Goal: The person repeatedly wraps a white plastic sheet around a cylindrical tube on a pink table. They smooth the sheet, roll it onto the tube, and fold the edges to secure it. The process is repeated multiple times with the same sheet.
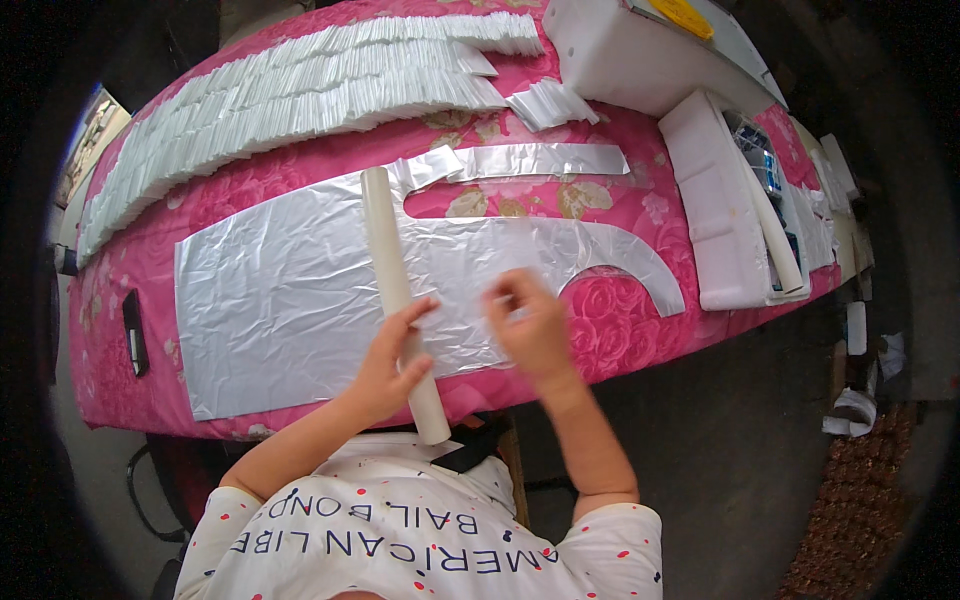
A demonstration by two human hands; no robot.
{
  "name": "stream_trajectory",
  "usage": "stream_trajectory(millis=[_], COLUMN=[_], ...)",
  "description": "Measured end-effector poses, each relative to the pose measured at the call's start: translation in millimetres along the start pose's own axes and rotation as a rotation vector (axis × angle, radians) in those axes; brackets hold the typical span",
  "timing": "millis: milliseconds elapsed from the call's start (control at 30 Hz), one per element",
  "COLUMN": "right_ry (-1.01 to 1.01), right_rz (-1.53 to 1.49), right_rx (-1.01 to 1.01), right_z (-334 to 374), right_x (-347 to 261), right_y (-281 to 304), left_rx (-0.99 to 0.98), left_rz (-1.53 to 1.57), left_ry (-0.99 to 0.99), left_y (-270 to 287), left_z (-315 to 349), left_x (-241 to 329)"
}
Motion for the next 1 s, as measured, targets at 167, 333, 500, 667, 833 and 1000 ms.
stream_trajectory(millis=[167, 333, 500, 667, 833, 1000], right_ry=[0.466, 0.326, -0.058, -0.398, -0.447, -0.450], right_rz=[-0.056, 0.154, 0.410, 0.408, 0.378, 0.320], right_rx=[-0.292, -0.198, -0.263, -0.601, -0.661, -0.741], right_z=[43, 71, 84, 98, 91, 86], right_x=[-47, -46, -30, -20, -26, -19], right_y=[-71, -59, -46, -64, -61, -52], left_rx=[-0.041, 0.249, 0.514, 0.462, 0.092, -0.001], left_rz=[0.478, 0.346, -0.234, -1.133, -0.810, -1.051], left_ry=[0.487, 0.638, 0.602, -0.084, -0.192, -0.122], left_y=[57, 201, 272, 206, 84, 50], left_z=[9, 75, 127, 71, 9, -10], left_x=[8, -21, -21, 17, -16, -40])
Point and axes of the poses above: each hand's wrist, its own z-axis away from the middle knuckle, its own y-axis out of the back of the hand, x = y × z, the point moved 1 cm from there along -z, towards the middle knuckle, and after that the axes turned 3 degrees about -x, right-handed, at the moved point
